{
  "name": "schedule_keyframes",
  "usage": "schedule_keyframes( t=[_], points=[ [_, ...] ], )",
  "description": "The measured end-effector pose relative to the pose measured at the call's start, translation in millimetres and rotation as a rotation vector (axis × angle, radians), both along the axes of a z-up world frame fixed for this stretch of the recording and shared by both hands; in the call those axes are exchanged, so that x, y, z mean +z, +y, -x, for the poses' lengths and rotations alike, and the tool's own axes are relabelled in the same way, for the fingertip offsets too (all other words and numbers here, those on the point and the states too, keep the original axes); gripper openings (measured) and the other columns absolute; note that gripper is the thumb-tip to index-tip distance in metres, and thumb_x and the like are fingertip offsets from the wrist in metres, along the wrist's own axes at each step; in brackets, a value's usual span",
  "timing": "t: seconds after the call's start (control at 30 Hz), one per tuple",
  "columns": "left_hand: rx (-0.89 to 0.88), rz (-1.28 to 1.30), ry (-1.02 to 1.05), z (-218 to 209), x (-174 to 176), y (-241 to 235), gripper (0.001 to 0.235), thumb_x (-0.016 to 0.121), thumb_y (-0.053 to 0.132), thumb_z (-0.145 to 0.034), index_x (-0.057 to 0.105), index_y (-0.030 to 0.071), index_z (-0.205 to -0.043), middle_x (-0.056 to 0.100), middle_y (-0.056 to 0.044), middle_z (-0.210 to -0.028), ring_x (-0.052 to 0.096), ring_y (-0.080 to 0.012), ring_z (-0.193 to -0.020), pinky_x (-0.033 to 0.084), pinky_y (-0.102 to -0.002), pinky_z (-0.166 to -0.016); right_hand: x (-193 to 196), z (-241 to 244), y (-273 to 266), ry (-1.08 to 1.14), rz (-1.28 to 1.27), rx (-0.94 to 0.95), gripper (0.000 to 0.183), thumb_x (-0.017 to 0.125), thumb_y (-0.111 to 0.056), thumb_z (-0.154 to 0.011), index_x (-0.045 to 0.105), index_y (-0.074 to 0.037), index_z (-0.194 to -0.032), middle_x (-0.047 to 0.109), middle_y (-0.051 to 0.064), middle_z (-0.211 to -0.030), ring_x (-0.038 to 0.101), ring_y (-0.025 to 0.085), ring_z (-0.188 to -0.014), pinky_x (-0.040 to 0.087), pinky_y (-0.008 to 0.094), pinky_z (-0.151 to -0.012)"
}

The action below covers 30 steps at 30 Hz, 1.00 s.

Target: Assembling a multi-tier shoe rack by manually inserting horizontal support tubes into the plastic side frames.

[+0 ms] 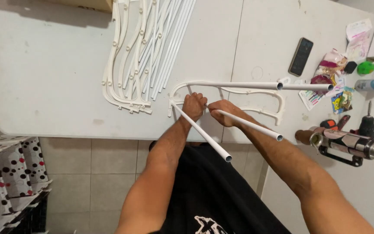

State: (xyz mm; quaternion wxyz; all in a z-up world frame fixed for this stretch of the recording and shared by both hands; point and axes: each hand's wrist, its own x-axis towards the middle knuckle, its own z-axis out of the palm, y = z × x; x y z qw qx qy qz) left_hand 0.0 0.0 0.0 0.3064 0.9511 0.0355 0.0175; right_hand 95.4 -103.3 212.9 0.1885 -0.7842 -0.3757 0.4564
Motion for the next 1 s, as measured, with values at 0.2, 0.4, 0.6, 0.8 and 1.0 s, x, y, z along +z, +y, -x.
schedule_keyframes(
  t=[0.2, 0.4, 0.6, 0.8, 1.0],
  points=[
    [0.040, 0.001, 0.112, 20.8, 73.7, 12.4, 0.014, 0.058, 0.019, -0.097, 0.061, 0.017, -0.083, 0.064, -0.001, -0.081, 0.067, -0.0223, -0.079, 0.049, -0.037, -0.068, 52.1, 2.8, 25.5, 0.025, 0.222, -0.050, 0.037, 0.056, -0.033, -0.090, 0.063, -0.007, -0.116, 0.070, 0.034, -0.096, 0.066, 0.055, -0.101, 0.049, 0.064, -0.092],
    [0.393, 0.296, 0.277, 145.0, 70.6, 78.6, 0.015, 0.054, 0.013, -0.092, 0.067, 0.021, -0.093, 0.068, -0.007, -0.090, 0.069, -0.0343, -0.094, 0.056, -0.048, -0.083, 84.3, 38.9, -12.5, -0.041, 0.201, -0.439, 0.070, 0.065, -0.026, -0.084, 0.043, -0.026, -0.151, 0.077, 0.012, -0.098, 0.074, 0.030, -0.091, 0.056, 0.047, -0.086],
    [0.408, 0.150, 0.101, 54.7, 98.3, 146.3, 0.032, 0.055, 0.003, -0.094, 0.060, 0.003, -0.126, 0.060, -0.020, -0.126, 0.063, -0.0394, -0.114, 0.052, -0.051, -0.098, 81.6, 94.9, -69.8, -0.038, 0.490, -0.213, 0.054, 0.060, -0.026, -0.091, 0.055, -0.015, -0.144, 0.079, 0.017, -0.113, 0.073, 0.039, -0.110, 0.056, 0.052, -0.095],
    [0.364, -0.511, 0.263, -28.2, 39.2, 149.3, 0.050, 0.059, 0.016, -0.088, 0.050, 0.016, -0.138, 0.059, -0.008, -0.115, 0.058, -0.0257, -0.099, 0.054, -0.040, -0.073, 30.8, 144.8, -154.0, 0.043, 0.483, -0.152, 0.043, 0.061, -0.035, -0.092, 0.060, -0.018, -0.131, 0.078, 0.007, -0.114, 0.074, 0.028, -0.102, 0.054, 0.039, -0.088],
    [0.396, -0.162, 0.618, -42.0, 78.7, 153.4, 0.064, 0.071, 0.015, -0.080, 0.041, 0.008, -0.137, 0.063, -0.014, -0.121, 0.063, -0.0314, -0.112, 0.058, -0.042, -0.084, 59.5, 167.1, -166.3, 0.013, 0.547, -0.453, 0.043, 0.056, -0.032, -0.094, 0.058, -0.022, -0.136, 0.080, -0.003, -0.108, 0.074, 0.020, -0.101, 0.055, 0.035, -0.090]
  ],
)
